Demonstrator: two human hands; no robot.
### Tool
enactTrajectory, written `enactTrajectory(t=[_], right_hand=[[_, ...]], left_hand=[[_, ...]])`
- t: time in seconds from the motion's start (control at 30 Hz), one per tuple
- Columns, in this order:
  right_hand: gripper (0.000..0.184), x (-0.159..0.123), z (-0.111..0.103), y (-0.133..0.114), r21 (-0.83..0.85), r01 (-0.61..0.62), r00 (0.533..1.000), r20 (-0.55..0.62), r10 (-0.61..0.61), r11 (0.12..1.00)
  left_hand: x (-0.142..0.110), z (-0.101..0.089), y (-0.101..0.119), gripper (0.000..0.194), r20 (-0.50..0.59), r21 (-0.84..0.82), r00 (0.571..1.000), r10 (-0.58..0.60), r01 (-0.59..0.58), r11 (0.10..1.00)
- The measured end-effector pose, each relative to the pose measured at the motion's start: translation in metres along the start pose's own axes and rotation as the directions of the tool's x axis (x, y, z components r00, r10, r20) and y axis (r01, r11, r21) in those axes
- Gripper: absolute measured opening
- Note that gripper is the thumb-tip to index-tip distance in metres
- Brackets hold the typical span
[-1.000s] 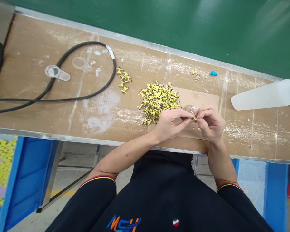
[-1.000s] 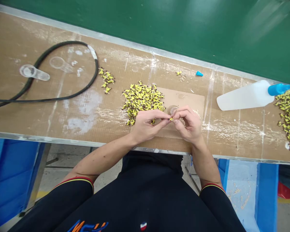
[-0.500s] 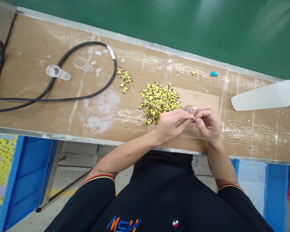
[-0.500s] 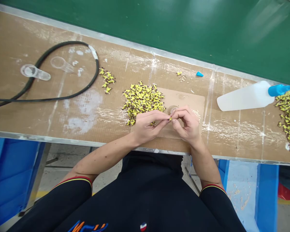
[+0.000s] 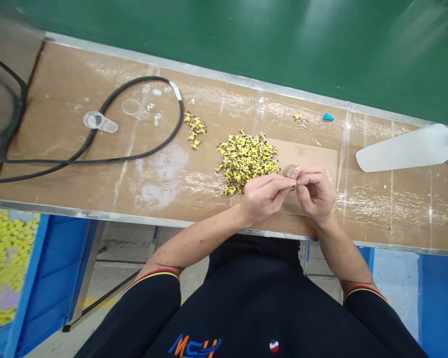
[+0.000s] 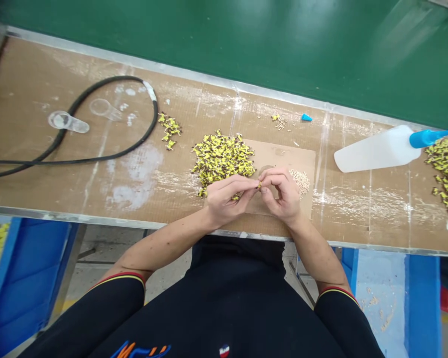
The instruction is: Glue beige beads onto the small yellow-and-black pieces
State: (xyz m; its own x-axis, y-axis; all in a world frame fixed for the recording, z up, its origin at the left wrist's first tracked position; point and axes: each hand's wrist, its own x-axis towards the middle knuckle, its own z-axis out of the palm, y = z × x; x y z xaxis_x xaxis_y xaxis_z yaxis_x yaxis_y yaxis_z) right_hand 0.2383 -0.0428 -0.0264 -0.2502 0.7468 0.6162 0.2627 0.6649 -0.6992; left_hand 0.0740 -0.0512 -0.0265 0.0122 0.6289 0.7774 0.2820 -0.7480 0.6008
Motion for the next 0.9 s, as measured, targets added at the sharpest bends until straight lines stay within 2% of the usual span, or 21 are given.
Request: enactTrajectory(t=[0.07,0.13,0.2,0.23,0.27,0.33,0.4,0.47,0.53,0.6,0.63,0.77,0.83,0.9], right_hand=[[0.014,-0.001,-0.003,0.003,-0.013,0.004,1.0,-0.027,-0.005,1.0],[0.022,0.0,-0.01,0.006,0.006,-0.015,0.995,-0.094,0.015,1.0],[0.021,0.004,-0.021,0.01,0.01,-0.038,0.976,-0.212,0.04,0.999],[0.016,0.006,-0.027,0.012,-0.022,-0.047,0.959,-0.281,0.039,0.999],[0.012,0.008,-0.034,0.015,-0.069,-0.057,0.94,-0.339,0.031,0.996],[0.021,0.012,-0.046,0.02,-0.165,-0.071,0.913,-0.408,-0.002,0.984],[0.03,0.014,-0.057,0.024,-0.249,-0.077,0.922,-0.387,-0.026,0.965],[0.033,0.013,-0.066,0.025,-0.338,-0.087,0.949,-0.316,-0.026,0.937],[0.027,0.012,-0.076,0.027,-0.425,-0.143,0.972,-0.232,0.046,0.894],[0.012,0.01,-0.085,0.029,-0.475,-0.216,0.975,-0.153,0.161,0.853],[0.007,0.01,-0.089,0.03,-0.484,-0.247,0.969,-0.114,0.219,0.839],[0.016,0.008,-0.101,0.036,-0.519,-0.271,0.928,0.082,0.363,0.811],[0.029,0.007,-0.103,0.037,-0.547,-0.264,0.897,0.164,0.411,0.795],[0.024,0.007,-0.102,0.038,-0.536,-0.267,0.891,0.179,0.417,0.801]], left_hand=[[0.005,-0.004,-0.004,0.008,0.022,0.023,1.0,0.009,-0.009,1.0],[0.012,-0.016,-0.015,0.01,0.012,0.091,0.999,0.031,-0.032,0.995],[0.021,-0.039,-0.033,0.012,-0.065,0.222,0.998,0.008,0.007,0.975],[0.025,-0.054,-0.044,0.012,-0.131,0.301,0.991,-0.036,0.075,0.951],[0.028,-0.07,-0.056,0.011,-0.213,0.371,0.971,-0.108,0.182,0.911],[0.03,-0.101,-0.08,0.01,-0.333,0.438,0.908,-0.255,0.388,0.81],[0.029,-0.124,-0.102,0.011,-0.365,0.474,0.837,-0.407,0.543,0.693],[0.025,-0.138,-0.119,0.012,-0.341,0.507,0.783,-0.521,0.619,0.6],[0.022,-0.145,-0.128,0.013,-0.271,0.564,0.775,-0.571,0.608,0.558],[0.02,-0.147,-0.13,0.014,-0.208,0.612,0.796,-0.569,0.559,0.559],[0.02,-0.148,-0.128,0.015,-0.199,0.619,0.811,-0.551,0.54,0.571],[0.023,-0.138,-0.111,0.019,-0.248,0.545,0.875,-0.416,0.481,0.687],[0.025,-0.124,-0.101,0.021,-0.123,0.501,0.916,-0.381,0.389,0.773],[0.026,-0.108,-0.093,0.027,0.103,0.467,0.926,-0.363,0.277,0.84]])
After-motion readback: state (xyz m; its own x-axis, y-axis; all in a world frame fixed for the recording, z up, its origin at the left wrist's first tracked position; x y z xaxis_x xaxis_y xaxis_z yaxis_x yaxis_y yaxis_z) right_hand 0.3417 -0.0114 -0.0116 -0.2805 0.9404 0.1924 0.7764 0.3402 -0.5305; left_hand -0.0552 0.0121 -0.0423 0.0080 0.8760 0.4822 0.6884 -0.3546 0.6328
